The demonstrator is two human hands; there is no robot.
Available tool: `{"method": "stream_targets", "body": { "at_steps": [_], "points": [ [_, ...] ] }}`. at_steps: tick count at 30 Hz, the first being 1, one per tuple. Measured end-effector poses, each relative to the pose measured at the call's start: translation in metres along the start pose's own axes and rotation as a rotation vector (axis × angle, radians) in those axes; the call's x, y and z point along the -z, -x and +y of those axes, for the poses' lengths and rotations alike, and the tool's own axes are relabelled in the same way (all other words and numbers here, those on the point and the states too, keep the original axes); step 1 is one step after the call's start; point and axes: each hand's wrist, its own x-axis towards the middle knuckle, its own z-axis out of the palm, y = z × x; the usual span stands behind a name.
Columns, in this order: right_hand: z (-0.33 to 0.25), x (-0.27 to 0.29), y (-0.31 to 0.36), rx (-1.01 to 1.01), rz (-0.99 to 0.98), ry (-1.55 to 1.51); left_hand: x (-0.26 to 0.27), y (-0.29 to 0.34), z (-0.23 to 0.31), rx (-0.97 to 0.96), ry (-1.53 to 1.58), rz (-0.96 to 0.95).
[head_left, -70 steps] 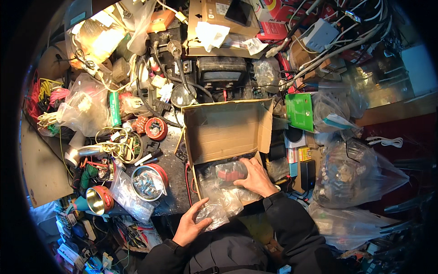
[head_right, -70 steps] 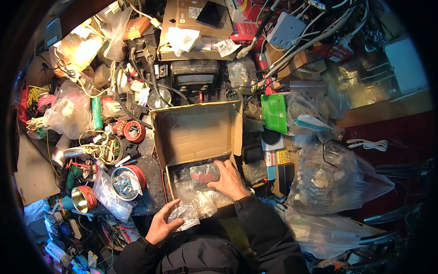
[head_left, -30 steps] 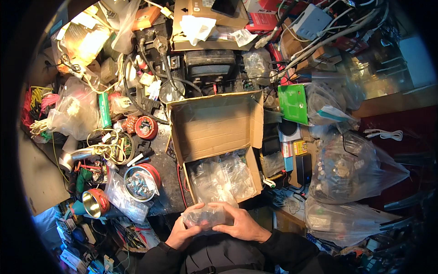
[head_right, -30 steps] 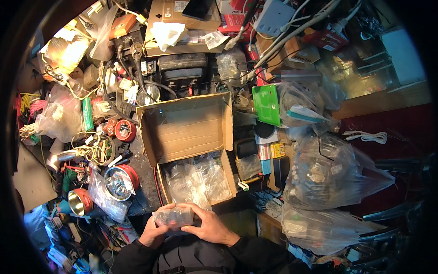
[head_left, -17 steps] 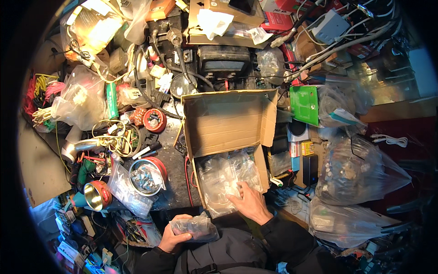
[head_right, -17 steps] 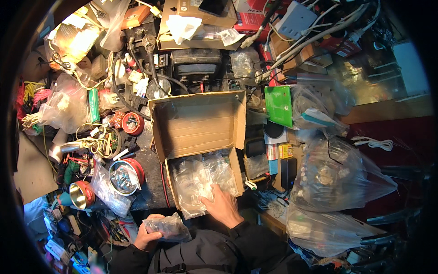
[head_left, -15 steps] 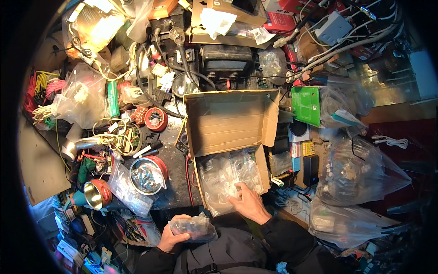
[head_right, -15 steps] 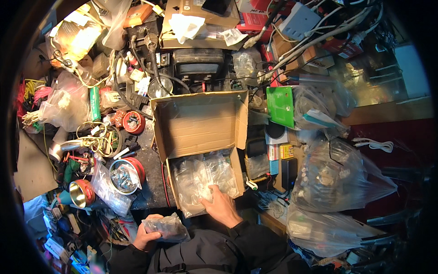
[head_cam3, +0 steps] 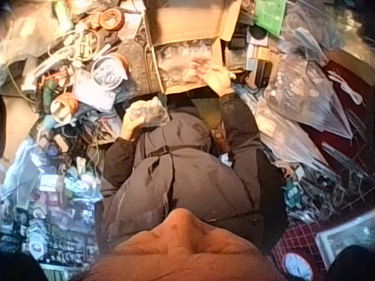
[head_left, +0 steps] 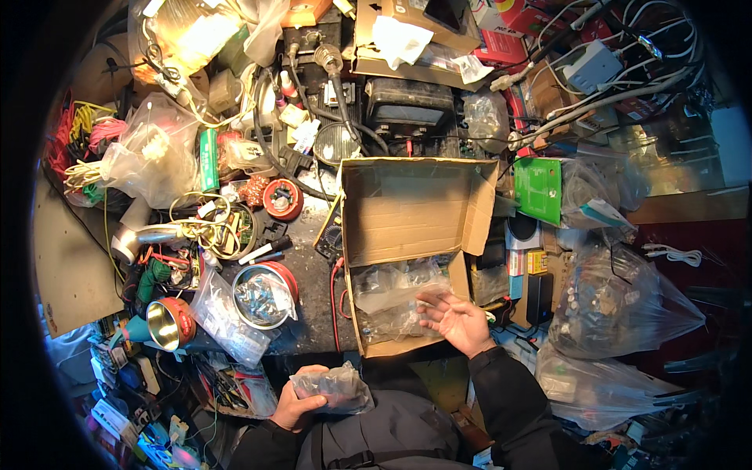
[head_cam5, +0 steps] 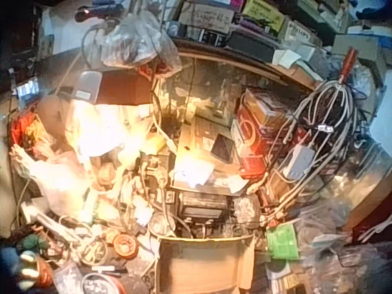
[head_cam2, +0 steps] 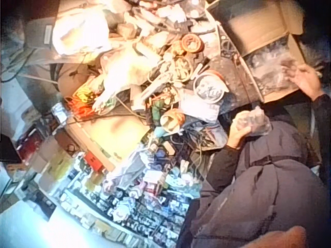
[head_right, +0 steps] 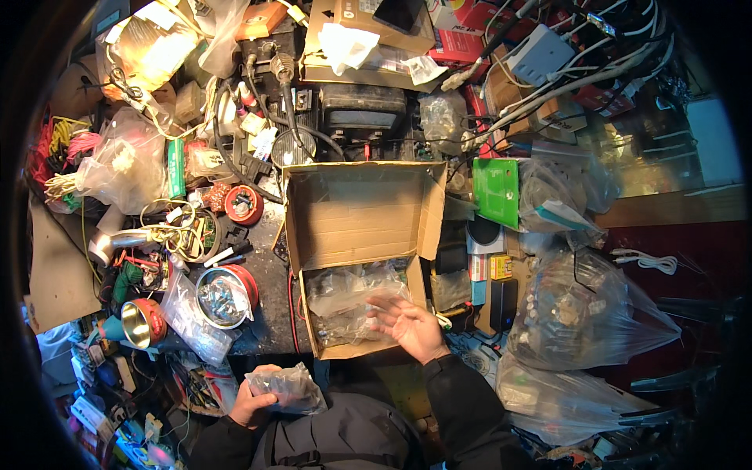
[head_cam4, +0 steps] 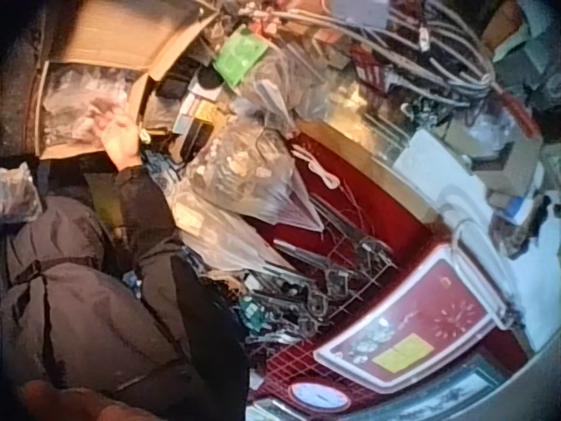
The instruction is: The person opens a cardboard box and removes several small plastic bags containing electronic components. They place the bags into a metal tin and then return them to the box, repeating the process with additional bags. The person also handles a small white rectangular object and places it into the tin.
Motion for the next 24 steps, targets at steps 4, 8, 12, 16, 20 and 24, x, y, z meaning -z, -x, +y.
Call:
{"method": "stream_targets", "body": {
  "at_steps": [4, 8, 12, 16, 20, 24],
  "points": [
    [0.008, -0.008, -0.007, 0.289, 0.082, 1.518, -0.002, 0.000, 0.000, 0.000, 0.032, 0.019],
    [0.020, -0.017, -0.018, 0.445, -0.021, 1.803, 0.000, 0.000, 0.001, 0.025, 0.058, -0.022],
    [0.025, -0.009, -0.042, 0.565, -0.171, 1.786, 0.000, -0.003, -0.001, 0.026, 0.047, -0.011],
    [0.017, -0.014, -0.047, 0.643, -0.097, 1.685, -0.003, -0.005, -0.003, -0.016, -0.004, 0.033],
    [0.008, -0.036, -0.033, 0.459, 0.306, 1.139, -0.005, -0.009, -0.002, -0.021, 0.010, -0.002],
    [-0.007, -0.040, -0.041, 0.443, 0.392, 0.928, -0.002, -0.012, -0.001, -0.028, 0.063, -0.051]
  ]
}}
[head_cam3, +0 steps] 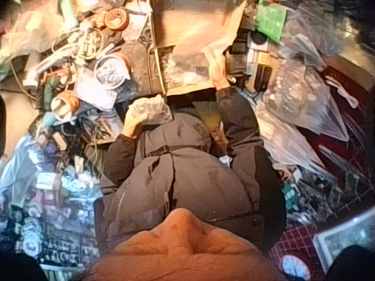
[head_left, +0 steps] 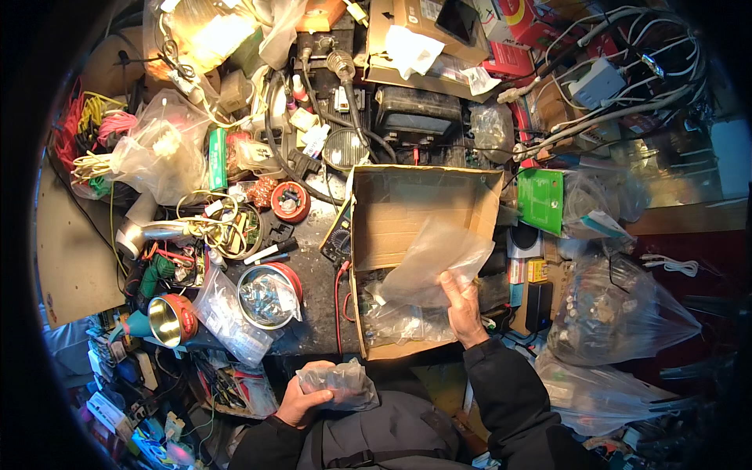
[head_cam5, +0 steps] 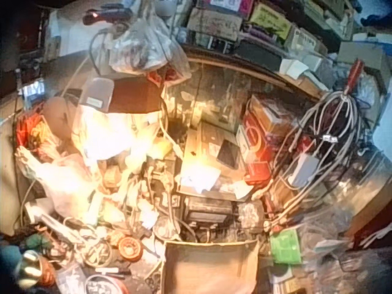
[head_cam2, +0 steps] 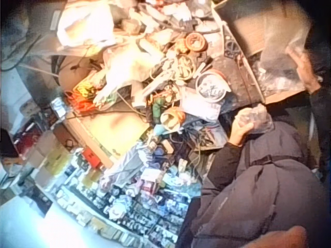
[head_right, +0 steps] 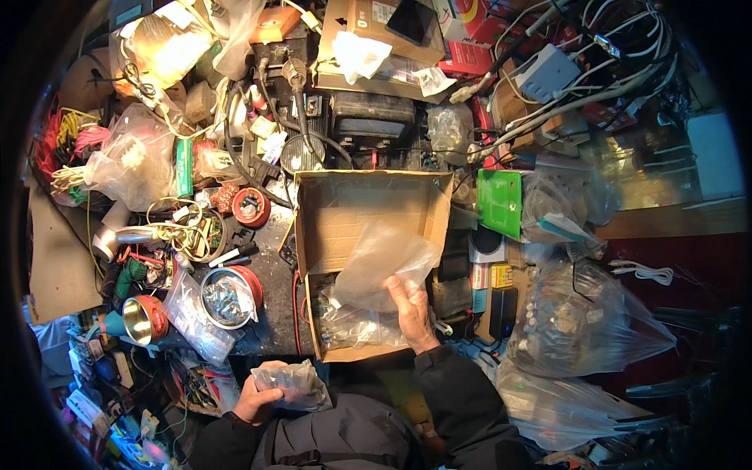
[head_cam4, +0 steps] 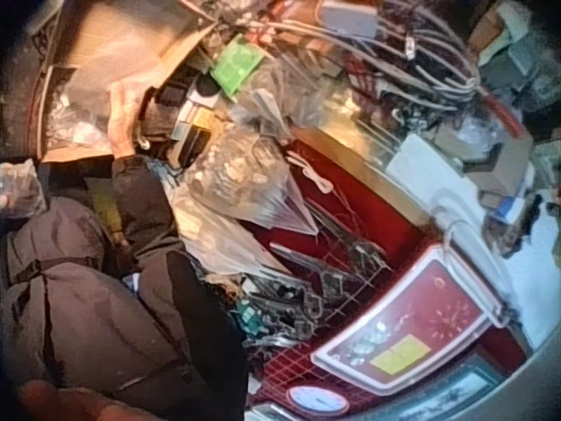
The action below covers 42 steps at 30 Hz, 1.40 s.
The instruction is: The person opens a cardboard box and removes several small plastic bags containing electronic components. They place the bags into a metal tin and then return them to the box, repeating the process with additional bags. The person also handles a small white rectangular object and places it into the tin.
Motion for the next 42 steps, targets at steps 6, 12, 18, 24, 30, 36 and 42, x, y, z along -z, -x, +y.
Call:
{"method": "stream_targets", "body": {
  "at_steps": [6, 12, 18, 24, 30, 36, 42],
  "points": [
    [0.013, 0.025, -0.007, -0.320, -0.003, -0.549, 0.003, -0.001, 0.001, -0.014, 0.012, -0.001],
    [0.029, 0.044, 0.014, -0.509, 0.009, -0.991, -0.008, -0.003, 0.013, -0.003, -0.050, 0.008],
    [0.021, 0.031, 0.029, -0.298, 0.013, -0.808, -0.012, -0.007, 0.020, 0.026, -0.052, -0.021],
    [0.044, -0.006, 0.053, -0.293, 0.120, -0.171, -0.005, -0.004, 0.016, 0.052, -0.083, -0.016],
    [0.020, 0.004, 0.061, -0.328, 0.085, 0.566, -0.002, -0.002, 0.013, 0.071, -0.075, -0.015],
    [-0.011, 0.009, 0.074, -0.135, -0.076, 0.440, -0.003, -0.004, 0.017, 0.099, -0.096, -0.031],
    [-0.013, 0.029, 0.091, -0.105, -0.549, 0.337, -0.007, -0.013, 0.018, 0.074, -0.137, -0.057]
  ]
}}
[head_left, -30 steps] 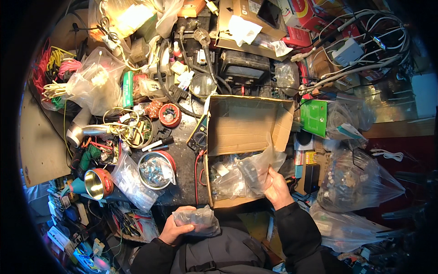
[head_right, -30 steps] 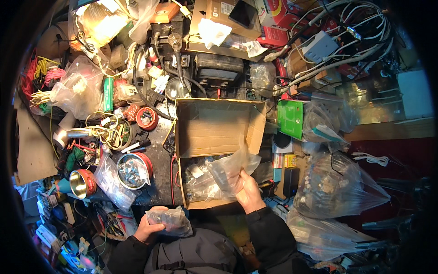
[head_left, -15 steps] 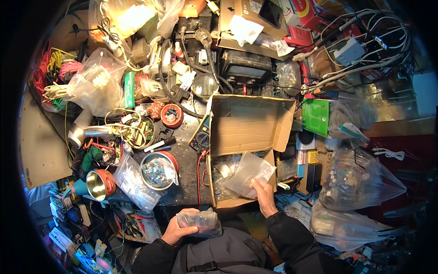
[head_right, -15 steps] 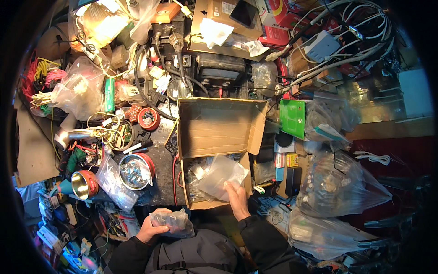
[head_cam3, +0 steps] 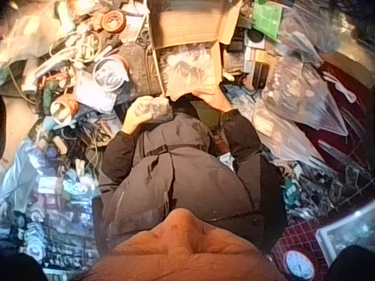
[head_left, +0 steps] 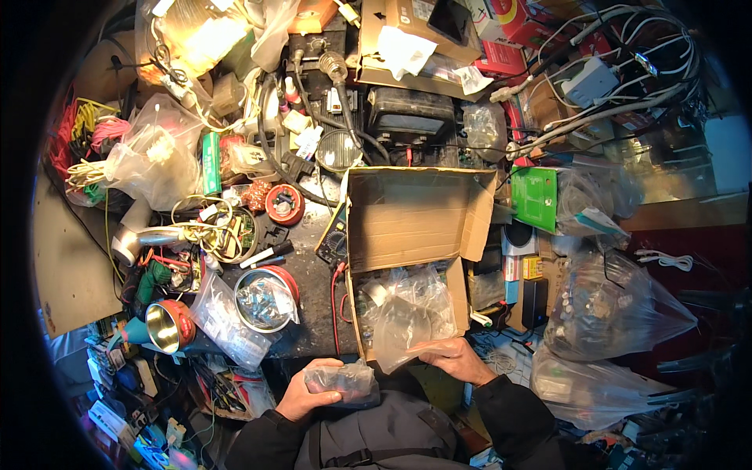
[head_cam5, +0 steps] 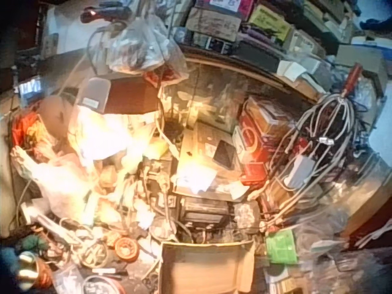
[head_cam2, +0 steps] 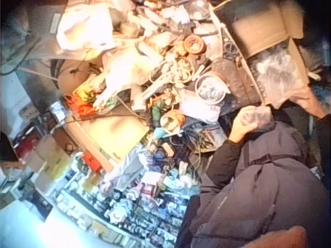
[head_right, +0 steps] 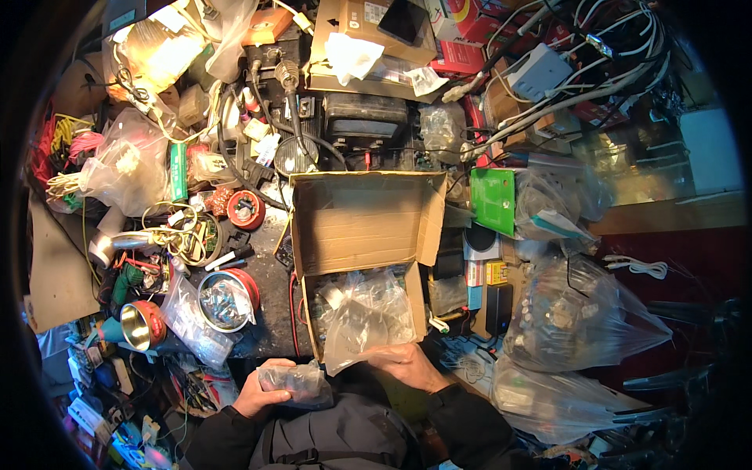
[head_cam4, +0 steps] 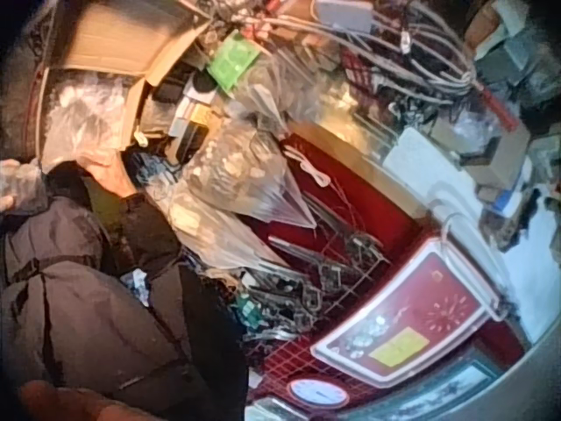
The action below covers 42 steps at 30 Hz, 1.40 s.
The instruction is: The person opens a cardboard box and removes several small plastic bags containing electronic components. They place the bags into a metal tin and then return them to the box, repeating the process with additional bags. The person also handles a small white rectangular object and places it into the tin.
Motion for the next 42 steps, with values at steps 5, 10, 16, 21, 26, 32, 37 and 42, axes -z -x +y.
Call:
{"method": "stream_targets", "body": {
  "at_steps": [5, 10, 16, 21, 26, 32, 37, 42],
  "points": [
    [0.018, -0.001, -0.015, -0.252, 0.260, 0.073, -0.001, -0.003, 0.000, 0.020, -0.021, -0.001],
    [0.036, -0.004, -0.043, -0.193, 0.519, 0.519, -0.003, -0.004, 0.000, 0.027, -0.066, 0.000],
    [0.047, -0.002, -0.057, -0.012, 0.523, 0.547, -0.009, -0.005, 0.001, 0.020, -0.075, 0.016],
    [0.043, 0.007, -0.066, -0.188, 0.329, 0.618, -0.022, -0.018, 0.010, 0.023, -0.256, -0.110],
    [0.019, 0.007, -0.059, -0.145, 0.320, 0.495, -0.052, -0.035, 0.021, -0.030, -0.477, -0.231],
    [-0.028, -0.013, -0.015, -0.141, 0.482, 0.329, -0.080, -0.043, 0.046, -0.161, -0.679, -0.300],
    [-0.048, -0.037, 0.020, -0.088, 0.179, 0.026, -0.089, -0.026, 0.059, -0.207, -0.683, -0.237],
    [-0.037, -0.060, 0.022, -0.192, -0.058, -0.350, -0.072, 0.004, 0.053, -0.334, -0.966, -0.162]
  ]
}}
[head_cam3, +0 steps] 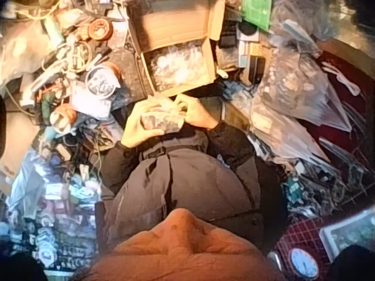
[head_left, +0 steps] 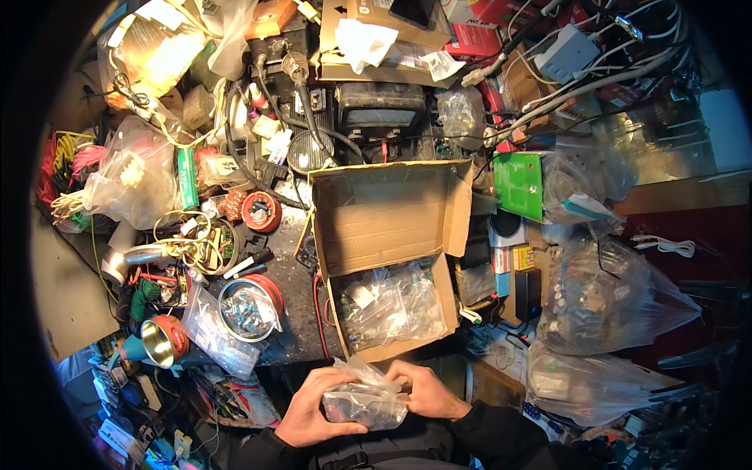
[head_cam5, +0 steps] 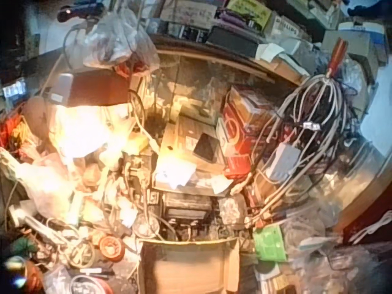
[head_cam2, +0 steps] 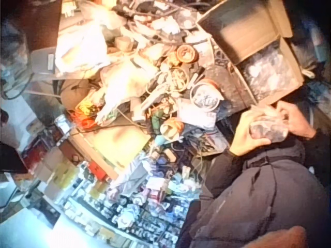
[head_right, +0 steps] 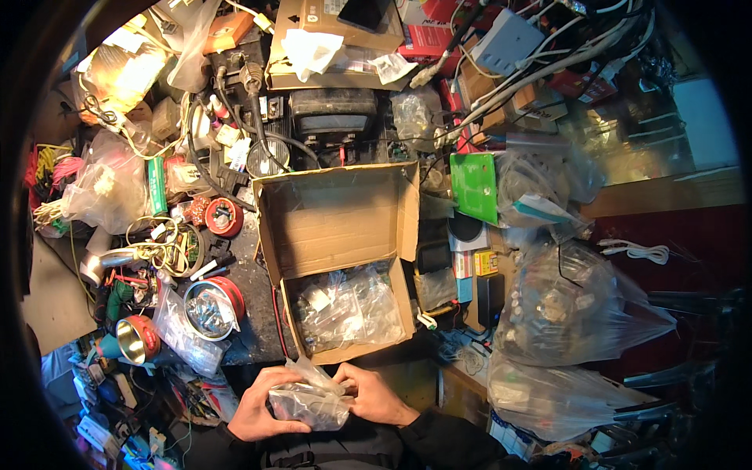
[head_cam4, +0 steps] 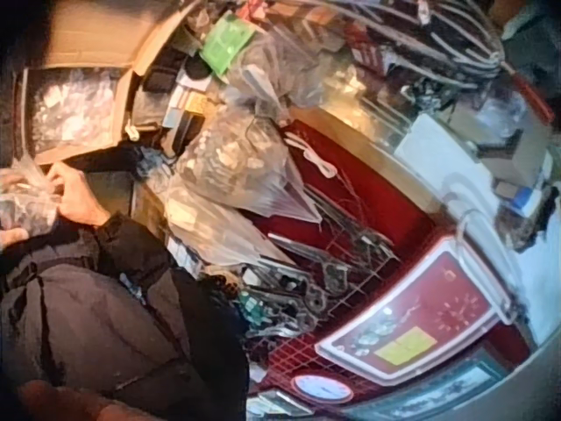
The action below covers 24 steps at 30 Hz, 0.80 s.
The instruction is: The person opens a cardboard box and removes several small plastic bags containing electronic components. They place the bags into a metal tin and then return them to the box, repeating the process with additional bags. The person also handles a small white rectangular object and places it into the tin.
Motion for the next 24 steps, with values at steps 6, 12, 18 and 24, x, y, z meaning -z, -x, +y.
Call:
{"method": "stream_targets", "body": {
  "at_steps": [6, 12, 18, 24],
  "points": [
    [0.021, -0.015, -0.005, -0.046, -0.224, -0.225, -0.013, 0.034, -0.025, 0.096, 0.377, 0.054],
    [0.023, -0.017, -0.014, -0.075, -0.276, -0.164, -0.008, 0.039, -0.050, 0.174, 0.604, 0.071],
    [0.012, -0.020, -0.012, -0.071, -0.292, -0.118, -0.003, 0.048, -0.051, 0.282, 0.742, 0.017],
    [-0.016, 0.003, -0.015, -0.133, -0.508, -0.183, 0.006, 0.055, -0.057, 0.205, 0.772, -0.047]
  ]
}}
